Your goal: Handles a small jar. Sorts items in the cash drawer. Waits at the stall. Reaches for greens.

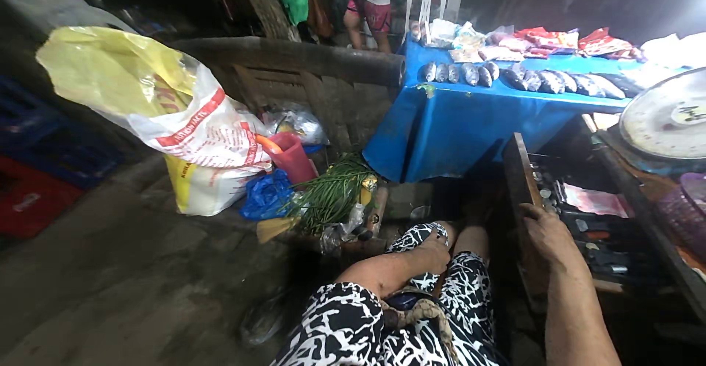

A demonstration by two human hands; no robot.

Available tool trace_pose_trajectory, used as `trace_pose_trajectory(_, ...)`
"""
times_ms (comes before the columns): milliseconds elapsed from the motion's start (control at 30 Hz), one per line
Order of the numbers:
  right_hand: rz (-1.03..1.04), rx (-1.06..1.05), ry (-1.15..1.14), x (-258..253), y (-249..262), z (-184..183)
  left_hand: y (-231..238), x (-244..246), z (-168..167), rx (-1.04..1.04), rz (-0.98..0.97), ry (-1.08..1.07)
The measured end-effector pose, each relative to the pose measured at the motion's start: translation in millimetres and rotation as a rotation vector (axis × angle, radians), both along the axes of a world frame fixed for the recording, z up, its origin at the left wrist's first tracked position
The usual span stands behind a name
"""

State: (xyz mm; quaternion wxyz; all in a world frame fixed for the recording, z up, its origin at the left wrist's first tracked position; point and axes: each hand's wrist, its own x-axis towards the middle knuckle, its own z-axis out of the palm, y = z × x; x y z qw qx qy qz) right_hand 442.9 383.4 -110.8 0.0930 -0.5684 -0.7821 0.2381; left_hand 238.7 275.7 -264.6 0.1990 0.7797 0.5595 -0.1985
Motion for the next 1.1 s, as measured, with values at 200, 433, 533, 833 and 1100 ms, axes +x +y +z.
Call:
trace_pose_trajectory(200,0.008,0.003,0.019,0.4,-0.3,-0.7,0.5,-0.3,-1.0,0.002,0.0,0.001)
trace_pose_trajectory(433,0.003,0.008,0.008,0.3,0.0,-1.4,1.4,-0.4,-2.6,-0.003,-0.003,0.007)
trace_pose_trajectory(533,0.0,0.027,0.01,0.2,0.9,-3.2,1.1,-0.4,-1.6,-0.01,-0.001,0.004)
trace_pose_trajectory(833,-0.021,0.017,0.018,-0.1,-0.5,-1.0,0.7,-0.4,-2.7,-0.001,-0.004,0.009)
trace_pose_trajectory(1100,-0.045,0.024,0.055,-0.6,-5.2,1.6,1.8,0.8,-3.2,-0.014,0.014,0.007)
